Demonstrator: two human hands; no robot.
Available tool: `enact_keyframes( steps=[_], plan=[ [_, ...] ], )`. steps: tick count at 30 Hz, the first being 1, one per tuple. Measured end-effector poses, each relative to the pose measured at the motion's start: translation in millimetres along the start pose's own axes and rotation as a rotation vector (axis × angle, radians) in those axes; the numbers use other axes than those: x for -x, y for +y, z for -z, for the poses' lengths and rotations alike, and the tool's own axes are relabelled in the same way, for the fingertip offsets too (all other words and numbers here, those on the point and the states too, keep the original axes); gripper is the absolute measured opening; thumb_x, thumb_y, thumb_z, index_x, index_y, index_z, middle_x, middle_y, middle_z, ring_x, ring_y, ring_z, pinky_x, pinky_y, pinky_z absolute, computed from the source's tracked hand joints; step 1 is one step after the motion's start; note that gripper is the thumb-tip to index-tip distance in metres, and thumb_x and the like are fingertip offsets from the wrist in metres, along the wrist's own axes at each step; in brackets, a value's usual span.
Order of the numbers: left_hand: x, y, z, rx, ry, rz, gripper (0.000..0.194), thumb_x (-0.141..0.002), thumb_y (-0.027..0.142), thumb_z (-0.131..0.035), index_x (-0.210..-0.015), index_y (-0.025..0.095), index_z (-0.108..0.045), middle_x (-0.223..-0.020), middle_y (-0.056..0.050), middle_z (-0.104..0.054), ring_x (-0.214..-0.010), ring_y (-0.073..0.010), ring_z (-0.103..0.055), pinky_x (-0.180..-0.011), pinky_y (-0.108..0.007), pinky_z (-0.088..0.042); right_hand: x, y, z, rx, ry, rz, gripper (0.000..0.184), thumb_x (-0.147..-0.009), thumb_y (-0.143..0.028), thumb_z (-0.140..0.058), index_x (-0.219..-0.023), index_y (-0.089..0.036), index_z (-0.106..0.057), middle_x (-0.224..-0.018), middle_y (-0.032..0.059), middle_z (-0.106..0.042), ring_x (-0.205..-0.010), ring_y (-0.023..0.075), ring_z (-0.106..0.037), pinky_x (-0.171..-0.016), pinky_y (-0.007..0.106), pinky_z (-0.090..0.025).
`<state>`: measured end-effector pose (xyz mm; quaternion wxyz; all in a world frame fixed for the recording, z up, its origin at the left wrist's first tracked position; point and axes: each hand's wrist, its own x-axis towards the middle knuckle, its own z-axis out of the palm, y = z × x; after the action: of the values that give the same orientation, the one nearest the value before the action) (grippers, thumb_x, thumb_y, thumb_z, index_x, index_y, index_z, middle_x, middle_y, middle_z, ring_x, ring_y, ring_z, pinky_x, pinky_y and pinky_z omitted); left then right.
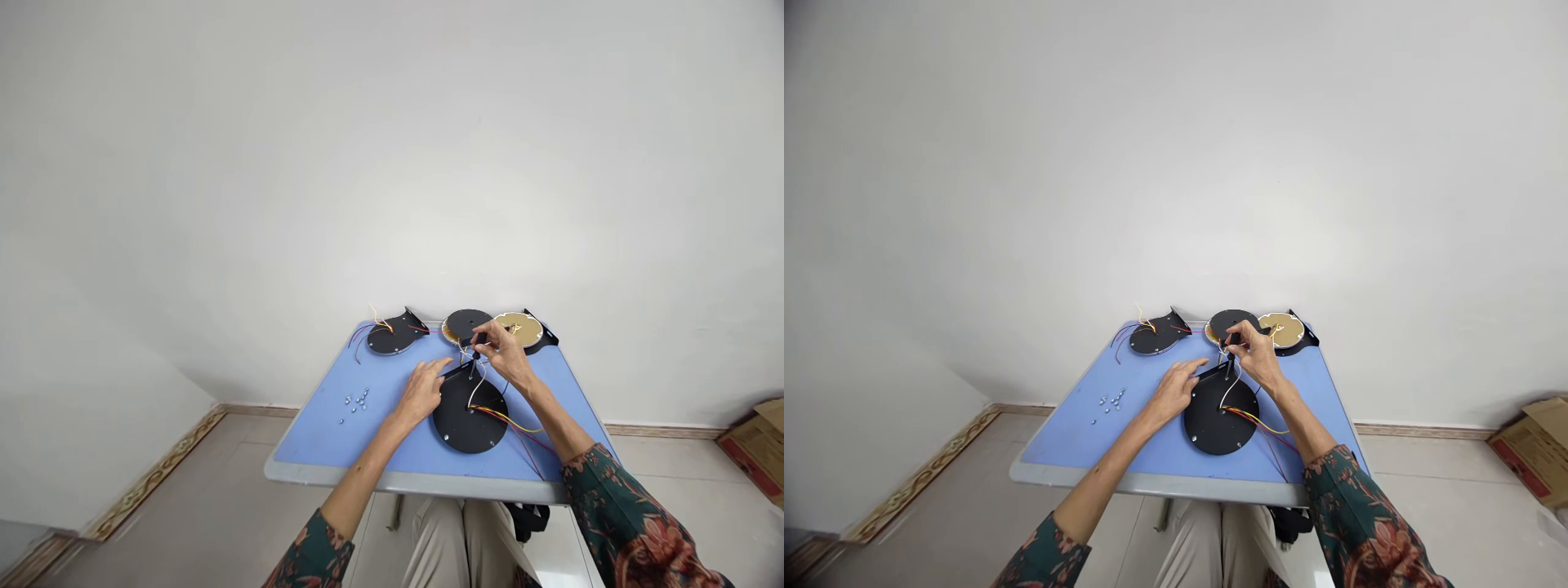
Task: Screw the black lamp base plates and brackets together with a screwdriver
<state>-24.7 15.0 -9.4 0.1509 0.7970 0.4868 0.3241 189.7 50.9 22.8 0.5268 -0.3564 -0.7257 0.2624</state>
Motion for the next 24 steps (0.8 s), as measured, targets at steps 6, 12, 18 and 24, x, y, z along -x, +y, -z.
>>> enact_keyframes(
  steps=[6, 12, 18, 24],
  plan=[
    [-14.6, 33.1, -30.2, 0.051, 0.144, 0.006, 0.024, -0.093, 0.007, -0.052, -0.110, 0.018, -0.065, -0.104, -0.007, -0.074, -0.100, -0.0207, -0.068, -0.091, -0.034, -0.053, 2.0, -3.2, -4.0, 0.006, 0.012, 0.020, 0.024, -0.085, -0.028, -0.067, -0.108, -0.022, -0.066, -0.092, 0.0028, -0.073, -0.080, 0.0176, -0.068, -0.074, 0.032, -0.056],
    [-22.2, 34.0, -51.6, -0.079, 0.176, 0.080, 0.016, -0.093, 0.009, -0.057, -0.097, 0.017, -0.070, -0.097, -0.009, -0.075, -0.097, -0.0226, -0.069, -0.086, -0.032, -0.051, -0.6, -7.6, -9.8, 0.033, 0.014, 0.069, 0.014, -0.087, -0.025, -0.066, -0.101, -0.023, -0.068, -0.087, 0.0020, -0.073, -0.074, 0.0174, -0.065, -0.078, 0.034, -0.053],
    [-23.0, 30.8, -48.1, -0.031, 0.171, 0.128, 0.012, -0.093, 0.015, -0.063, -0.090, 0.018, -0.074, -0.088, -0.006, -0.075, -0.086, -0.0193, -0.069, -0.079, -0.029, -0.048, -4.8, -1.4, -5.0, -0.151, -0.164, 0.073, 0.010, -0.089, -0.027, -0.064, -0.097, -0.021, -0.065, -0.090, 0.0038, -0.073, -0.082, 0.0190, -0.068, -0.077, 0.034, -0.054],
    [-25.4, 31.1, -46.0, 0.003, 0.128, 0.110, 0.014, -0.094, 0.016, -0.062, -0.086, 0.019, -0.073, -0.085, -0.004, -0.075, -0.082, -0.0180, -0.068, -0.077, -0.027, -0.046, -0.7, 1.0, -7.7, -0.216, -0.165, 0.042, 0.024, -0.095, -0.033, -0.058, -0.116, -0.022, -0.058, -0.104, 0.0071, -0.074, -0.086, 0.0184, -0.070, -0.080, 0.035, -0.055]
  ],
)
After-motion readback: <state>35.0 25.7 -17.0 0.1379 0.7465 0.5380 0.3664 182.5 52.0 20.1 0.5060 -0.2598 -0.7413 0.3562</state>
